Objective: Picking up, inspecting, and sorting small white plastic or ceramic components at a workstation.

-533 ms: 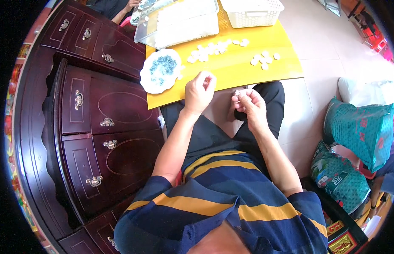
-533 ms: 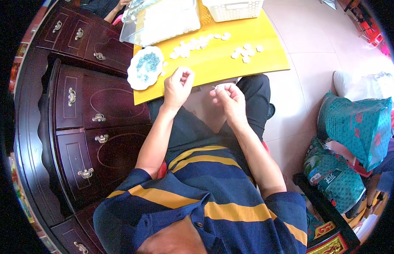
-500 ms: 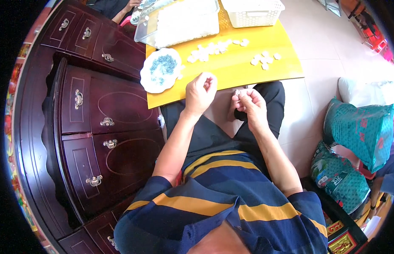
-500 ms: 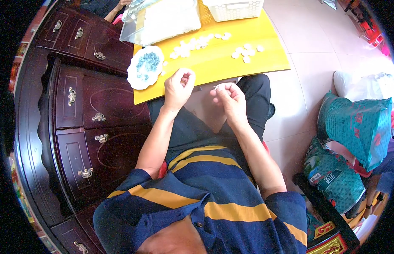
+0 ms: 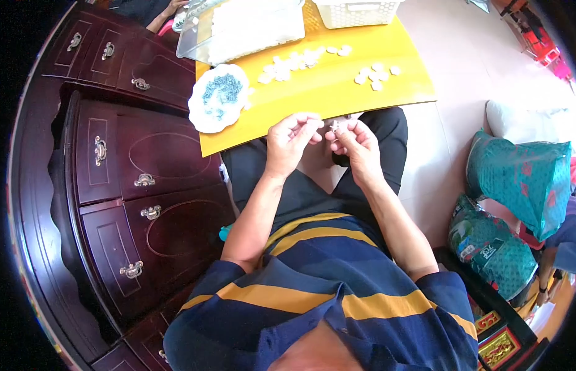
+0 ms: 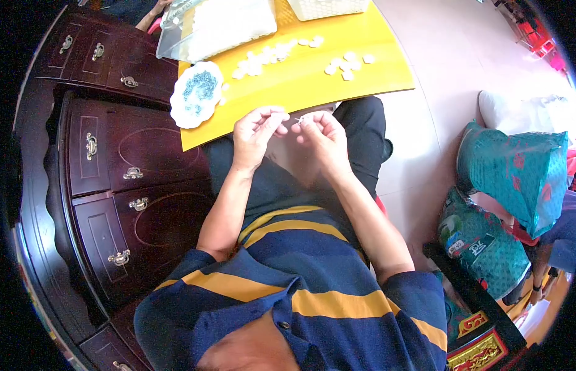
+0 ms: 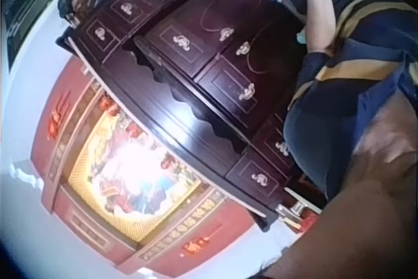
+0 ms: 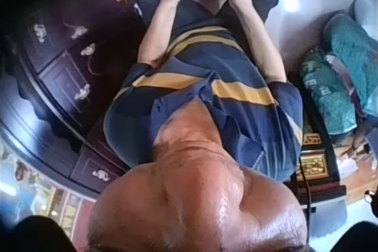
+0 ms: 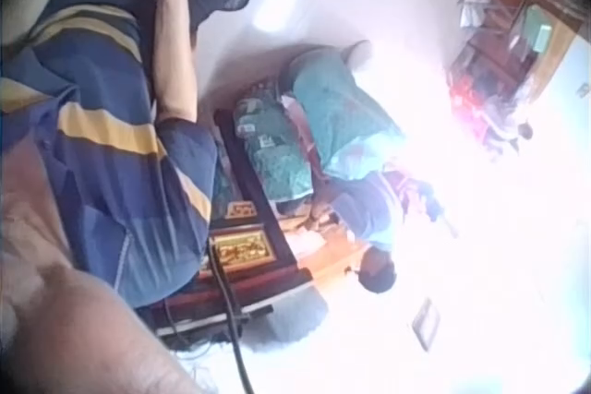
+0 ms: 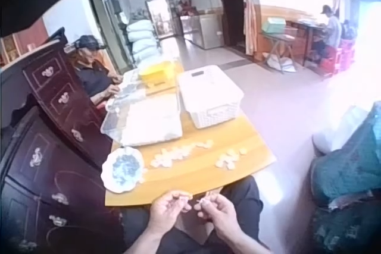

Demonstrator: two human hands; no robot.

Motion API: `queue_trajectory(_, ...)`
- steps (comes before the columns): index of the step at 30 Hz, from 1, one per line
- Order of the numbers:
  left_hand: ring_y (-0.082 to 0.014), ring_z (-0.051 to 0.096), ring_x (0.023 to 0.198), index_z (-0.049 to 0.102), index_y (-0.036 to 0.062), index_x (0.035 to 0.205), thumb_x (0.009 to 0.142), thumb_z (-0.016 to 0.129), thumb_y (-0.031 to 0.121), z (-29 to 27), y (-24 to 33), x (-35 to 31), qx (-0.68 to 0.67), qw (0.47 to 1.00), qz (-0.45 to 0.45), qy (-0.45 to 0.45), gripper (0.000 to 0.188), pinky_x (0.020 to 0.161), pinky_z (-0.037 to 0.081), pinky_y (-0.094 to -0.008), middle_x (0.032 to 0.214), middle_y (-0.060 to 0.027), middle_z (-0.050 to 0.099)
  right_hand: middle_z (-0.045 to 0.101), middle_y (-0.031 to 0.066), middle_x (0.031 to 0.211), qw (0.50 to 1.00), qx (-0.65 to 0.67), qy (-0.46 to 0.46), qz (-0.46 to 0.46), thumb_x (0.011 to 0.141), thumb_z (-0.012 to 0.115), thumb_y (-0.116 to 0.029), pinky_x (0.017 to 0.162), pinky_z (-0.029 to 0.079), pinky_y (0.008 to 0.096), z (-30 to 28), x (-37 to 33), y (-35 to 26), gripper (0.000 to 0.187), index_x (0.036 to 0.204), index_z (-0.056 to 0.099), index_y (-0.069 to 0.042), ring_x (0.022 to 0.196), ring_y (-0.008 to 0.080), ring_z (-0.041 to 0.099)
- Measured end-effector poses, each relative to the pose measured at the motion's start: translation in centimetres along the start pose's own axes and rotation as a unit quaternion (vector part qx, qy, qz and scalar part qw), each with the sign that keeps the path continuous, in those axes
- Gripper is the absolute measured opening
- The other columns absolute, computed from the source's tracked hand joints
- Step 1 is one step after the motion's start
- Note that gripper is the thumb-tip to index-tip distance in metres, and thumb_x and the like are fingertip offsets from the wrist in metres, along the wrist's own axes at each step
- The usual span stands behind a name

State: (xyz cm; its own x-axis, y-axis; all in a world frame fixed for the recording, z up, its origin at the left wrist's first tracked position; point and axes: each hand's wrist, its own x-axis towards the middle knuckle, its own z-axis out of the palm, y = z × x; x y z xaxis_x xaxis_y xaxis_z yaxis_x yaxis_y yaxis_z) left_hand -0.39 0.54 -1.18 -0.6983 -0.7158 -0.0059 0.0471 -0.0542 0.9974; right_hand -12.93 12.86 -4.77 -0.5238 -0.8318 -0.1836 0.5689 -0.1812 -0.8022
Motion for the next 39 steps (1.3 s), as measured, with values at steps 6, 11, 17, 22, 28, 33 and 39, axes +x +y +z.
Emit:
queue_trajectory(6, -0.0084, 0.063, 0.076, 0.067, -0.0040, 0.121, 0.101, 0.064, 0.007, -0.25, 0.08, 0.20, 0.080, 0.995, 0.047, 0.032, 0.023, 0.071, 0.053, -0.0223, 0.096, -0.0064, 0.071, 0.073, 0.0041, 0.096, 1.000, 0.005, 0.000, 0.013, 0.102, 0.065, -0.014, 0.074, 0.052, 0.0207, 0.20, -0.17, -0.34, 0.010, 0.107, 0.064, -0.005, 0.078, 0.0070, 0.064)
queue_trajectory(11, -0.0069, 0.062, 0.077, 0.065, -0.0040, 0.125, 0.101, 0.064, 0.008, 0.25, 0.15, -0.10, 0.047, 0.996, 0.074, 0.023, 0.026, 0.070, 0.052, -0.0208, 0.097, -0.0042, 0.070, 0.075, 0.0047, 0.096, 1.000, -0.007, -0.003, -0.002, 0.104, 0.063, -0.017, 0.071, 0.051, 0.0202, 0.22, -0.12, 0.07, 0.012, 0.110, 0.064, -0.006, 0.074, 0.0055, 0.064)
queue_trajectory(17, -0.0062, 0.063, 0.078, 0.068, -0.0032, 0.120, 0.099, 0.068, 0.008, -0.21, -0.70, -0.15, 0.140, 0.986, 0.086, -0.008, 0.024, 0.070, 0.053, -0.0204, 0.099, -0.0030, 0.072, 0.075, 0.0042, 0.096, 1.000, -0.016, -0.006, 0.003, 0.103, 0.064, -0.017, 0.072, 0.051, 0.0205, 0.30, -0.13, -0.06, 0.012, 0.110, 0.064, -0.007, 0.075, 0.0056, 0.064)
queue_trajectory(22, -0.0059, 0.063, 0.076, 0.070, -0.0026, 0.118, 0.098, 0.070, 0.008, 0.16, -0.54, -0.17, 0.162, 0.982, 0.100, -0.007, 0.022, 0.069, 0.053, -0.0203, 0.098, -0.0029, 0.072, 0.075, 0.0038, 0.095, 1.000, -0.017, -0.005, 0.000, 0.103, 0.065, -0.017, 0.072, 0.051, 0.0206, 0.31, -0.11, -0.04, 0.012, 0.109, 0.064, -0.007, 0.075, 0.0057, 0.064)
queue_trajectory(28, -0.0065, 0.063, 0.075, 0.070, -0.0026, 0.117, 0.098, 0.069, 0.005, 0.24, -0.61, -0.12, 0.192, 0.973, 0.126, -0.022, 0.021, 0.068, 0.053, -0.0204, 0.097, -0.0028, 0.072, 0.075, 0.0031, 0.094, 1.000, -0.025, -0.009, -0.002, 0.103, 0.065, -0.018, 0.071, 0.050, 0.0201, 0.28, -0.11, 0.08, 0.012, 0.108, 0.064, -0.007, 0.075, 0.0050, 0.064)
queue_trajectory(33, -0.0086, 0.066, 0.078, 0.071, -0.0036, 0.115, 0.097, 0.068, 0.002, 0.48, -0.75, -0.07, 0.176, 0.976, 0.123, -0.038, 0.019, 0.069, 0.054, -0.0215, 0.099, -0.0052, 0.072, 0.074, 0.0015, 0.092, 0.999, -0.032, -0.019, -0.003, 0.103, 0.065, -0.017, 0.071, 0.050, 0.0196, 0.27, -0.14, 0.21, 0.012, 0.108, 0.065, -0.007, 0.075, 0.0053, 0.064)
queue_trajectory(39, -0.0127, 0.069, 0.082, 0.071, -0.0053, 0.110, 0.096, 0.067, 0.000, 0.59, -0.66, 0.14, 0.224, 0.962, 0.153, -0.039, 0.015, 0.074, 0.056, -0.0241, 0.098, -0.0085, 0.073, 0.073, 0.0011, 0.092, 1.000, -0.015, -0.012, 0.011, 0.104, 0.064, -0.016, 0.072, 0.052, 0.0199, 0.59, -0.34, -0.08, 0.012, 0.109, 0.066, -0.006, 0.077, 0.0060, 0.066)
